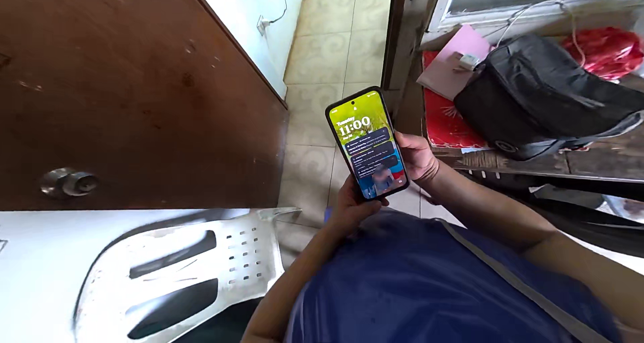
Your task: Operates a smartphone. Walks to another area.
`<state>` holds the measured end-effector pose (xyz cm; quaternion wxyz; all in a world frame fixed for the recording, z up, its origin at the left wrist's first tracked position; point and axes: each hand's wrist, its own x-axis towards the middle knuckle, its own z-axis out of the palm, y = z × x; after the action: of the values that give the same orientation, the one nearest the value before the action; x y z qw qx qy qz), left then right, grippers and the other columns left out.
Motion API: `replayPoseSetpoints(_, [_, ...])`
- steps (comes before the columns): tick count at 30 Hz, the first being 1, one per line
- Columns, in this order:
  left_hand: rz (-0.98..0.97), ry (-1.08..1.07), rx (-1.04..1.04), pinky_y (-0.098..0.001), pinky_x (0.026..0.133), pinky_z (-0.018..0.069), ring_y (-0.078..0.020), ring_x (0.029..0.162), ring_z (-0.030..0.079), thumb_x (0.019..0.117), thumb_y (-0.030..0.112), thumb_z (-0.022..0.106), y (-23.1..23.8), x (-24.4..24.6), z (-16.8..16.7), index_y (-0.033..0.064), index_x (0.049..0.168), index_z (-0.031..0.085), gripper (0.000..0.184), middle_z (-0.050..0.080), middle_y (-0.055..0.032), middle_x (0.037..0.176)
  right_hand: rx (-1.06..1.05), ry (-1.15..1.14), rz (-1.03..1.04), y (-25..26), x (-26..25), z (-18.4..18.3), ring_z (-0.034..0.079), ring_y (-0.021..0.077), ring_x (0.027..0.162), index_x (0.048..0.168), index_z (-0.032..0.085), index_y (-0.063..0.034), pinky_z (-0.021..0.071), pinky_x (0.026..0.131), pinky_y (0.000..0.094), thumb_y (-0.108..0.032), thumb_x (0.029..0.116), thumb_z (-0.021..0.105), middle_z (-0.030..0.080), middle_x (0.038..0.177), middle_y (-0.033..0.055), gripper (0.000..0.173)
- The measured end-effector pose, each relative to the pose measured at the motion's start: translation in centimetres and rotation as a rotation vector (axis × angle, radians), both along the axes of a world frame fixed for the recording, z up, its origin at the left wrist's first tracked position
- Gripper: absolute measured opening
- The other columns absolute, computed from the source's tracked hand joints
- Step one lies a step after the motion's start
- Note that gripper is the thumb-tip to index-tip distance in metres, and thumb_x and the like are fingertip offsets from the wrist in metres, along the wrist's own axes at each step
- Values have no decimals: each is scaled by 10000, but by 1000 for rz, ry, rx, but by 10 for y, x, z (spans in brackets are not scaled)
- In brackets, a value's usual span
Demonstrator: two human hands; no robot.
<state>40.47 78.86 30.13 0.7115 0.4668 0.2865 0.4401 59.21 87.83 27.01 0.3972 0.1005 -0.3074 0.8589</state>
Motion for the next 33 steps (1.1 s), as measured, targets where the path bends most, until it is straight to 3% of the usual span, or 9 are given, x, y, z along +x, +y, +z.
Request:
replayPoseSetpoints(4, [-88, -26, -105, -303, 915, 599, -99, 984, 724, 821, -141, 575, 9, -2, -1, 24, 1320, 388, 558, 722, 31, 1101, 22, -96, -56, -1, 6, 3, 698, 165, 1121, 1392, 594, -248, 594, 935, 345, -322, 1056, 523, 710, 1252, 37, 352])
replayPoseSetpoints(8, [-97, -55, -149, -348, 915, 608, -142, 1003, 727, 808, -146, 538, 25, -10, -4, 37, 1338, 395, 579, 713, 2, 1140, 20, -402, -304, 2, 14, 11, 718, 107, 1001, 1291, 670, -263, 612, 852, 301, -403, 991, 643, 742, 1134, -6, 332])
replayPoseSetpoints(11, [-91, -33, -233, -342, 864, 625, -144, 941, 738, 774, -160, 519, 30, -18, -4, 27, 1316, 400, 586, 724, -8, 1087, 172, -775, -523, -1, 27, 13, 688, 69, 1020, 1322, 624, -191, 583, 887, 268, -511, 937, 674, 721, 1157, -52, 503])
replayPoseSetpoints(15, [-78, -2, -284, -325, 834, 626, -137, 910, 737, 755, -163, 508, 34, -30, -4, 23, 1313, 384, 601, 718, -11, 1069, 372, -1154, -610, -21, 48, 18, 649, 79, 1091, 1437, 480, -35, 559, 918, 276, -371, 896, 658, 656, 1241, 21, 661])
replayPoseSetpoints(19, [-63, -12, -272, -333, 830, 627, -137, 909, 738, 749, -161, 509, 32, -39, -7, 24, 1299, 386, 593, 720, -8, 1062, 567, -1215, -543, -50, 50, 22, 626, 98, 1137, 1378, 574, 0, 536, 948, 286, -401, 907, 675, 641, 1309, 89, 626])
replayPoseSetpoints(23, [-82, -31, -266, -329, 812, 629, -135, 893, 741, 738, -162, 507, 30, -43, -10, 26, 1288, 395, 592, 729, -7, 1047, 816, -1233, -510, -68, 35, 36, 551, 61, 851, 1382, 638, -80, 468, 733, 191, -187, 941, 605, 629, 1055, 131, 455])
replayPoseSetpoints(25, [-81, -25, -276, -327, 804, 629, -133, 886, 740, 732, -173, 494, 28, -45, -9, 24, 1272, 402, 582, 729, -5, 1031, 900, -1307, -492, -74, 27, 44, 519, 92, 725, 1380, 653, -135, 444, 643, 235, -133, 954, 556, 620, 919, 110, 437])
replayPoseSetpoints(28, [-93, -9, -265, -322, 807, 629, -119, 889, 739, 733, -182, 495, 24, -48, -9, 18, 1272, 393, 583, 728, 5, 1030, 1006, -1363, -478, -77, 17, 52, 560, 217, 666, 1362, 674, -154, 481, 621, 385, -102, 978, 506, 612, 805, 124, 422])
replayPoseSetpoints(33, [-88, 45, -272, -309, 813, 628, -107, 892, 739, 737, -189, 493, 16, -54, -6, 19, 1271, 400, 581, 728, 16, 1031, 1031, -1371, -515, -72, 5, 52, 596, 251, 657, 1283, 713, -93, 491, 599, 426, -27, 930, 480, 650, 801, 145, 428])
